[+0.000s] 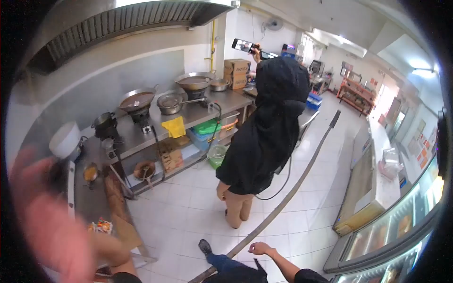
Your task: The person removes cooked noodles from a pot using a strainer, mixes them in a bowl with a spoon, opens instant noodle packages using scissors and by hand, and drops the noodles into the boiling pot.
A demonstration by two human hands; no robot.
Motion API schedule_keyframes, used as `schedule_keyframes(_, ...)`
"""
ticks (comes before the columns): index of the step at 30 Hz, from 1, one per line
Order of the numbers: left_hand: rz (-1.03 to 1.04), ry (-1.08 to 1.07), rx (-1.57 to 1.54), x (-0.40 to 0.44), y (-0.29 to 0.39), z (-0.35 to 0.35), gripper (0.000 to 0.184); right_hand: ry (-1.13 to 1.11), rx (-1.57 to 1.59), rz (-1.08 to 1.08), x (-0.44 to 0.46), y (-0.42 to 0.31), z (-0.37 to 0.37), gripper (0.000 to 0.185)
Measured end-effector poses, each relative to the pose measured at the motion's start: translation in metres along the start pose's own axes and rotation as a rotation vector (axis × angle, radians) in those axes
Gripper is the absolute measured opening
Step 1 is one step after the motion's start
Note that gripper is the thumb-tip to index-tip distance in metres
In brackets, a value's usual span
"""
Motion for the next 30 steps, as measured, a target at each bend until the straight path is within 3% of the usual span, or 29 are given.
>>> schedule_keyframes(3,0.402,0.004,0.19,0.03,0.081,-0.028,0.048,0.078,-0.026,-0.011,-0.007,0.03,0.023,0.042)
schedule_keyframes(4,0.462,-0.002,0.207,0.037,0.099,-0.028,0.048,0.068,-0.068,-0.116,-0.004,0.042,0.04,0.042)
schedule_keyframes(5,0.527,-0.01,0.222,0.045,0.117,-0.026,0.048,-0.019,-0.06,-0.009,-0.041,0.015,0.027,0.038)
schedule_keyframes(8,0.628,-0.048,0.218,0.064,0.158,-0.017,0.047,-0.101,-0.19,-0.236,-0.018,0.026,0.06,0.035)
schedule_keyframes(9,0.639,-0.071,0.212,0.068,0.173,-0.013,0.047,0.009,-0.142,-0.327,-0.042,0.013,0.031,0.033)
schedule_keyframes(10,0.644,-0.082,0.214,0.071,0.183,-0.012,0.047,0.054,-0.106,-0.211,-0.136,-0.07,-0.059,0.026)
schedule_keyframes(11,0.649,-0.092,0.22,0.073,0.193,-0.01,0.046,0.277,-0.043,-0.244,-0.177,-0.086,-0.115,0.029)
schedule_keyframes(12,0.647,-0.1,0.224,0.076,0.203,-0.008,0.046,0.673,0.201,-0.422,-0.293,-0.149,-0.187,0.035)
schedule_keyframes(13,0.645,-0.105,0.224,0.081,0.213,-0.007,0.046,1.078,0.098,-0.53,-0.409,-0.199,-0.235,0.039)
schedule_keyframes(14,0.636,-0.116,0.232,0.085,0.222,-0.006,0.046,1.342,0.021,-0.716,-0.496,-0.227,-0.262,0.038)
schedule_keyframes(16,0.618,-0.15,0.226,0.092,0.238,-0.002,0.045,1.615,-0.25,-1.2,-0.62,-0.254,-0.262,0.037)
schedule_keyframes(19,0.603,-0.153,0.236,0.091,0.252,0.0,0.045,1.468,-0.672,-1.818,-0.7,-0.287,-0.23,0.036)
schedule_keyframes(21,0.606,-0.162,0.231,0.095,0.258,0.003,0.044,1.315,-0.8,-1.992,-0.718,-0.308,-0.215,0.035)
schedule_keyframes(28,0.509,-0.042,0.178,0.072,0.25,-0.02,0.043,1.069,-0.783,-2.207,-0.745,-0.312,-0.193,0.031)
schedule_keyframes(29,0.469,0.0,0.145,0.063,0.243,-0.024,0.043,1.06,-0.713,-2.202,-0.746,-0.302,-0.191,0.031)
schedule_keyframes(30,0.386,0.043,0.082,0.05,0.23,-0.021,0.043,1.258,-0.459,-1.99,-0.714,-0.274,-0.193,0.026)
Point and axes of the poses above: each hand's wrist, its own x-axis towards the middle knuckle, its own z-axis out of the palm, y = z × x, the point moved 6 cm from there along x, towards the middle knuckle, and after that the axes turned 11 degrees about -y, right-handed, at the moved point
